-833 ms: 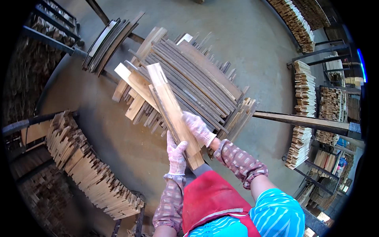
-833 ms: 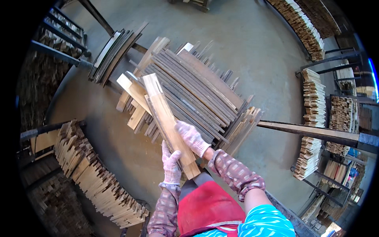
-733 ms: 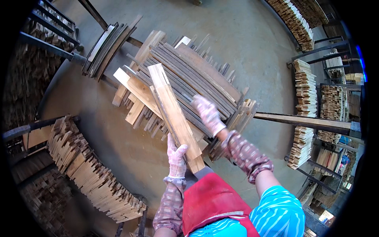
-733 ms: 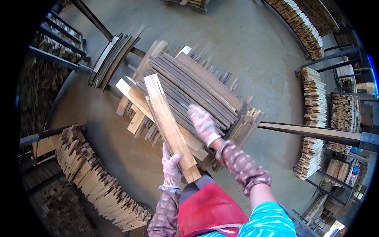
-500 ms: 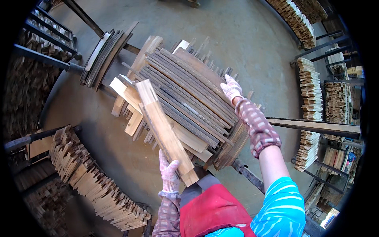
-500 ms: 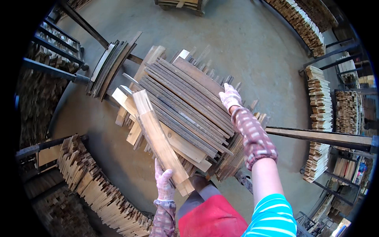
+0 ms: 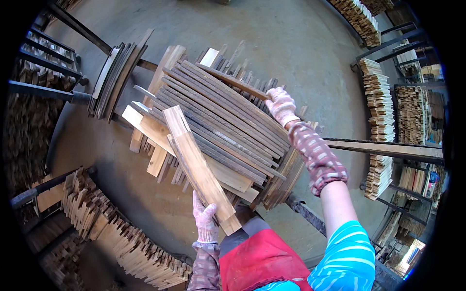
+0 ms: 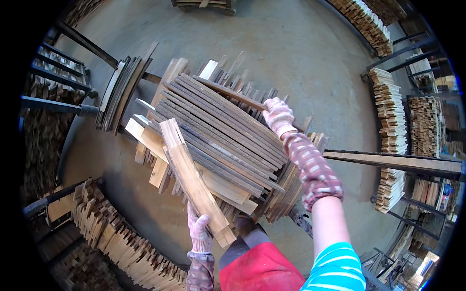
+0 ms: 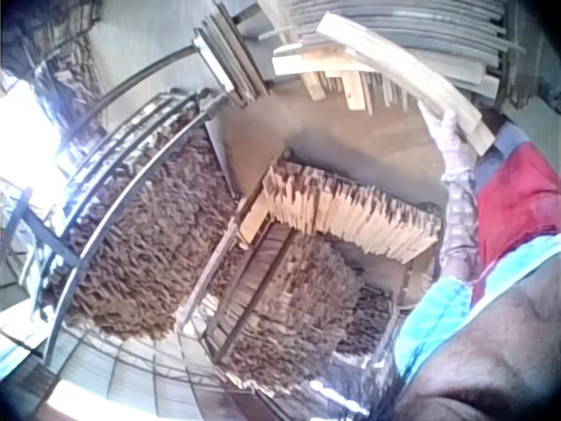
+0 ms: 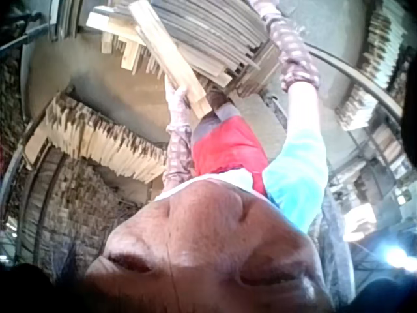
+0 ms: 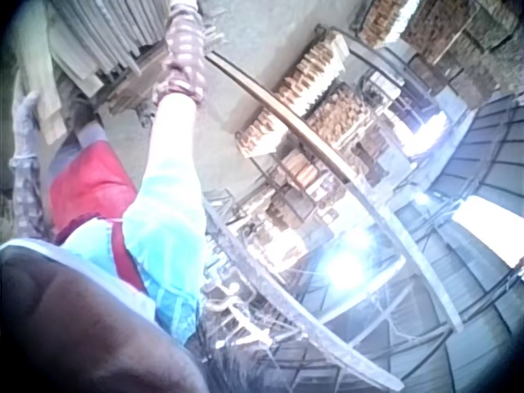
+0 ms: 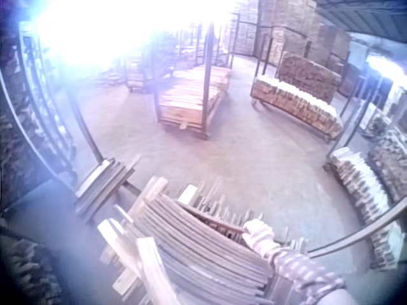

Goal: The person sorts and stacks wooden planks on a workbench in a workshop. They pick up planks, inspect them, and arrange them into neat piles, occasionally moving to different stacks. The person wears gloves and an apron while handling the wood.

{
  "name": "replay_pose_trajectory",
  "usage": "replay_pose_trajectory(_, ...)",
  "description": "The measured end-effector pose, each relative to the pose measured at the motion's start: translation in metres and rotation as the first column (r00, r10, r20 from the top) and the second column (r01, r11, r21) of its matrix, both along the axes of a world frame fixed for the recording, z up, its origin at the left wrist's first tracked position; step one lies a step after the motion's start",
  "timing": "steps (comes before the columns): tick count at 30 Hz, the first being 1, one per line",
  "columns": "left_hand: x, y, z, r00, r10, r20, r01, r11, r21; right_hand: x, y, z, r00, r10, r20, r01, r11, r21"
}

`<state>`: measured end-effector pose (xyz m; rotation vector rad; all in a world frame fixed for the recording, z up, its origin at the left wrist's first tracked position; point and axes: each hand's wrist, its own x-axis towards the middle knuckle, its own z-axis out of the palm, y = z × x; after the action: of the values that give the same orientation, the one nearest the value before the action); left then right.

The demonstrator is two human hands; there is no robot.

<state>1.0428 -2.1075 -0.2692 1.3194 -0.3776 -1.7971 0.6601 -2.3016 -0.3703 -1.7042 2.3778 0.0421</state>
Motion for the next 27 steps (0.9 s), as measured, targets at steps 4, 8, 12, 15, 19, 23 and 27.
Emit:
replay_pose_trajectory(4, -0.008, -0.008, 0.005, 1.0, 0.0, -0.024, 0.0, 1.0, -0.006, 0.009, 0.006, 0.001, 0.968, 0.197, 0.155, -0.217, 0.968, 0.126)
replay_pose_trajectory(8, -0.01, -0.013, 0.007, 1.0, -0.024, -0.014, 0.024, 1.0, 0.0, 0.003, 0.013, -0.011, 0.975, 0.187, 0.12, -0.21, 0.951, 0.226)
replay_pose_trajectory(12, -0.016, -0.021, 0.003, 0.996, 0.017, -0.082, -0.019, 1.0, -0.014, -0.002, 0.017, -0.029, 0.968, 0.15, 0.2, -0.19, 0.962, 0.197)
replay_pose_trajectory(15, -0.023, -0.032, -0.003, 0.993, -0.004, -0.117, 0.001, 1.0, -0.025, 0.012, -0.002, -0.003, 0.982, 0.034, 0.186, -0.081, 0.965, 0.25)
replay_pose_trajectory(19, -0.051, -0.055, -0.007, 0.995, -0.026, -0.097, 0.024, 0.999, -0.023, 0.054, 0.009, 0.017, 0.714, -0.001, 0.701, 0.138, 0.981, -0.139)
replay_pose_trajectory(23, -0.096, -0.085, -0.012, 0.961, -0.102, -0.258, 0.088, 0.994, -0.065, 0.112, 0.034, 0.08, -0.061, -0.134, 0.989, 0.109, 0.984, 0.14)
replay_pose_trajectory(27, -0.135, -0.104, -0.042, 0.922, -0.315, -0.225, 0.269, 0.939, -0.214, 0.082, 0.021, 0.091, 0.007, -0.121, 0.993, 0.203, 0.972, 0.117)
